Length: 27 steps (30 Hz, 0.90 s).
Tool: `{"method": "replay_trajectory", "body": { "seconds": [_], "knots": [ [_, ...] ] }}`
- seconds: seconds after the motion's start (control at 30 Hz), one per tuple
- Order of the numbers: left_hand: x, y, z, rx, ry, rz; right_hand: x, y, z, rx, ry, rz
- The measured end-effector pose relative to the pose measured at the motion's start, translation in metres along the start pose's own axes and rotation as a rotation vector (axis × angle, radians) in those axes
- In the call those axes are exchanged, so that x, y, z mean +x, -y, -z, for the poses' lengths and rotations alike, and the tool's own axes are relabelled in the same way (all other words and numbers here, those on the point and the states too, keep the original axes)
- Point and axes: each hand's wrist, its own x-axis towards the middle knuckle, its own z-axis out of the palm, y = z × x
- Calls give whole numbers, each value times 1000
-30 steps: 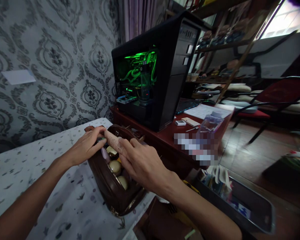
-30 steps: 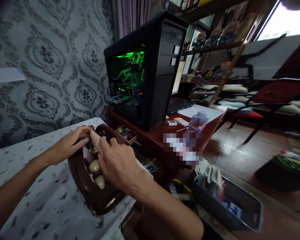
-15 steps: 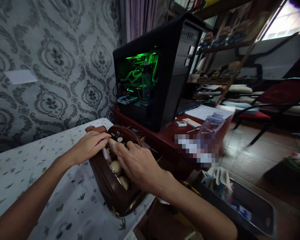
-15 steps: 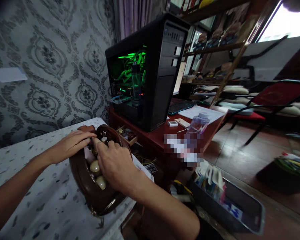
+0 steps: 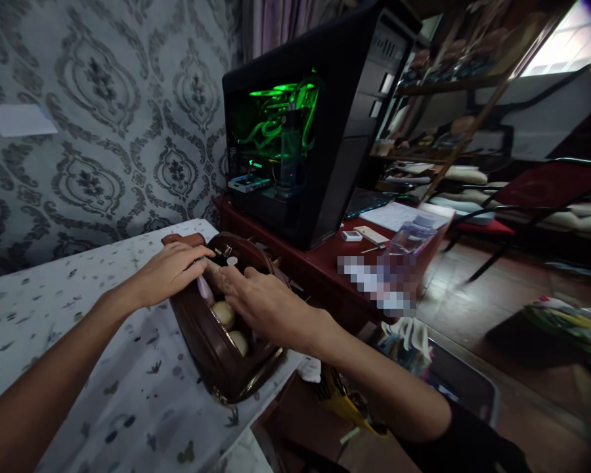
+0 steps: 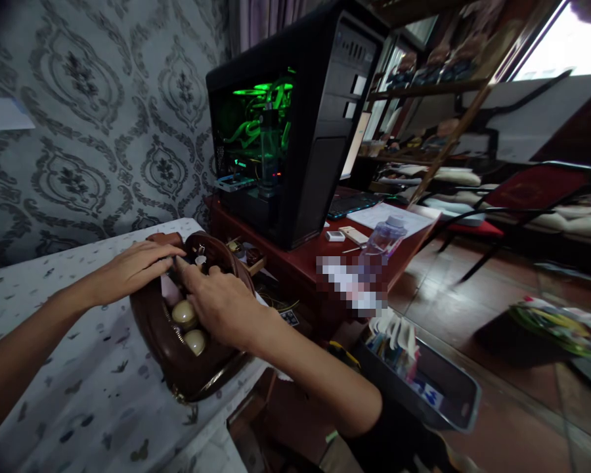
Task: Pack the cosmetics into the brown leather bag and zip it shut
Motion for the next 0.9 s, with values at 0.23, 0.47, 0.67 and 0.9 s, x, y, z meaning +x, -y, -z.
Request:
{"method": "replay_trajectory", "body": {
  "seconds": [0.23, 0.47, 0.67, 0.9],
  "knots": [
    [0, -4, 4, -1, 33, 16, -2, -9, 20, 250, 130, 107],
    [0, -2, 4, 14, 23, -8, 1, -8, 20, 163, 168, 90],
    [0, 2, -2, -39, -5, 17, 2, 0, 18, -4, 139, 8],
    [0, -4, 3, -31, 27, 25, -6, 2, 24, -72, 73, 33]
  ]
}}
